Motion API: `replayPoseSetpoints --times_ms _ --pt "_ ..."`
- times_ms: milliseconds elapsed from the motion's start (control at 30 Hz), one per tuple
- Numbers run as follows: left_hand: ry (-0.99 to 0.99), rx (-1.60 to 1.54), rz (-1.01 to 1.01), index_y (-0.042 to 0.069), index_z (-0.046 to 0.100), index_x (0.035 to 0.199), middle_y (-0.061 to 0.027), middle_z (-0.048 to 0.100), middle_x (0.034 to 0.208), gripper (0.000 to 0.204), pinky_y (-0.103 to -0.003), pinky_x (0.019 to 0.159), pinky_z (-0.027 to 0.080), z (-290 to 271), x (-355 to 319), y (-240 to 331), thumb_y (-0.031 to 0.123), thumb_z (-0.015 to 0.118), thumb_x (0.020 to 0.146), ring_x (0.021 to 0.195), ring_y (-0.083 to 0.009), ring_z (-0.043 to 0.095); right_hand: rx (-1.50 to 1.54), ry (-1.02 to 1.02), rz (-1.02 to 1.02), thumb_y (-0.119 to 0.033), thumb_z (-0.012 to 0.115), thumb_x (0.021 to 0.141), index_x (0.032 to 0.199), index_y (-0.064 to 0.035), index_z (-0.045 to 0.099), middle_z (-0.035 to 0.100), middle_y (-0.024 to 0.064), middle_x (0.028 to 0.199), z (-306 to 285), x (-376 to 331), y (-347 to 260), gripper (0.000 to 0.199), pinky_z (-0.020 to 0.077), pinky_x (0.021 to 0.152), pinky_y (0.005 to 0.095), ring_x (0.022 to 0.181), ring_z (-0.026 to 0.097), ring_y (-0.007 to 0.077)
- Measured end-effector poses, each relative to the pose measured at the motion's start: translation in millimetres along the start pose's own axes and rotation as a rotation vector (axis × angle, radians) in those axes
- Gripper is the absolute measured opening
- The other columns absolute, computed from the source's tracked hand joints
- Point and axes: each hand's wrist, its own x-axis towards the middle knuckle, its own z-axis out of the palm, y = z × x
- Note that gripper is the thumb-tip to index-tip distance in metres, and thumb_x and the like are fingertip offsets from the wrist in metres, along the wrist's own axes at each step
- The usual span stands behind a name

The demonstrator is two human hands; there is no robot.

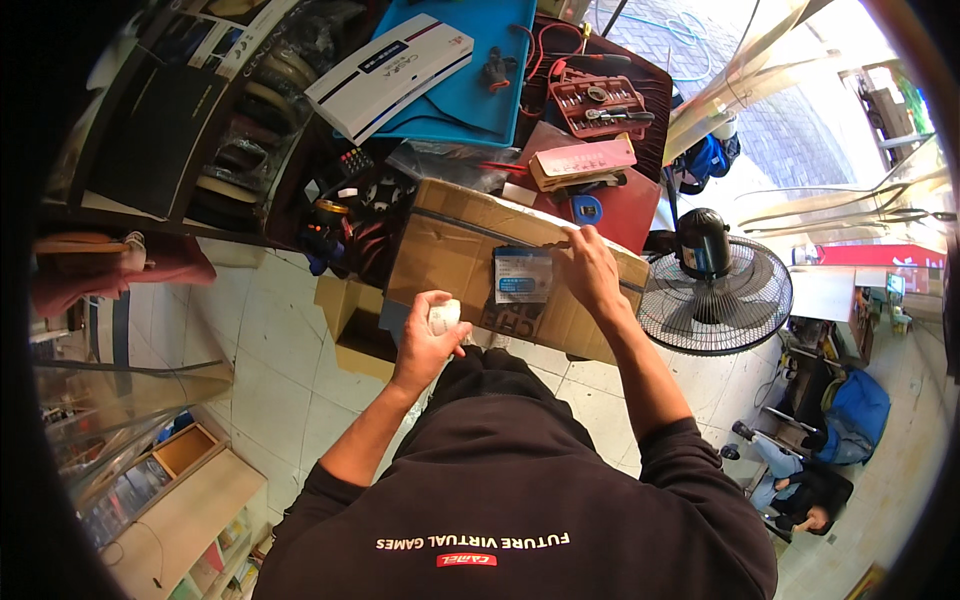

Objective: The person retrieves a cardboard box from a blue shelf, removes a plastic bag, and carries the box to a workbench. They apply tape to seal the box and then hand it to a woman standing outside the shop.

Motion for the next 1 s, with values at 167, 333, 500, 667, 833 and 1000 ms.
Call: replayPoseSetpoints --times_ms 167,333,500,667,833,1000 --pt "-0.138 0.111 -0.026 0.005 0.051 0.132 -0.0084 0.062 0.105 0.053 -0.027 0.059 0.058 19.9 -9.4 12.2 0.0 0.077 0.086 0.079 -0.0115 0.065 0.909 -0.174 0.375 -0.015 0.076 0.093 0.098 0.001 0.074 0.073 0.011 0.089 5.3 -55.0 -56.2 0.017 0.0547 0.068 0.0329 0.075 0.067 0.0161" --pt "-0.247 0.456 0.294 0.006 0.05 0.132 -0.0202 0.068 0.114 0.054 -0.044 0.082 0.056 33.4 -10.5 16.8 0.012 0.077 0.086 0.101 -0.0385 0.071 0.974 -0.165 0.464 -0.015 0.079 0.09 0.097 0.001 0.073 0.072 0.0083 0.089 18.8 -98.1 -94.8 0.018 0.0542 0.072 0.0293 0.079 0.066 0.0124" --pt "-0.313 0.486 0.134 0.007 0.05 0.134 -0.0216 0.068 0.118 0.056 -0.047 0.089 0.054 41.4 -11.0 15.0 0.019 0.077 0.087 0.106 -0.045 0.067 0.93 -0.076 0.364 -0.01 0.077 0.092 0.093 0.0006 0.072 0.068 0.0046 0.082 17.3 -103.9 -83.8 0.012 0.0506 0.065 0.0274 0.074 0.062 0.0108" --pt "-0.381 0.469 0.028 0.01 0.047 0.144 -0.0228 0.069 0.123 0.065 -0.049 0.09 0.054 46.2 -14.8 9.1 0.027 0.077 0.089 0.107 -0.046 0.067 0.855 0.04 0.21 -0.004 0.076 0.089 0.086 0.0004 0.073 0.065 0.0055 0.083 13.3 -112.8 -72.7 0.007 0.0492 0.065 0.0289 0.074 0.062 0.0148" --pt "-0.337 0.669 0.12 0.013 0.05 0.146 -0.0234 0.067 0.127 0.067 -0.051 0.09 0.054 45.6 -16.3 2.6 0.037 0.077 0.089 0.108 -0.0453 0.067 0.811 0.09 0.206 -0.002 0.078 0.086 0.084 -0.0002 0.074 0.066 0.0065 0.085 11.7 -128.7 -71.2 0.005 0.049 0.063 0.0287 0.073 0.062 0.0158" --pt "-0.294 0.86 0.116 0.018 0.059 0.14 -0.0165 0.074 0.088 0.059 -0.044 0.075 0.057 45.2 -17.3 2.0 0.041 0.078 0.089 0.079 -0.036 0.074 0.8 0.186 0.095 0.0 0.08 0.083 0.085 -0.0006 0.074 0.066 0.0069 0.086 10.0 -135.0 -69.6 0.006 0.0479 0.059 0.0263 0.071 0.061 0.0139"
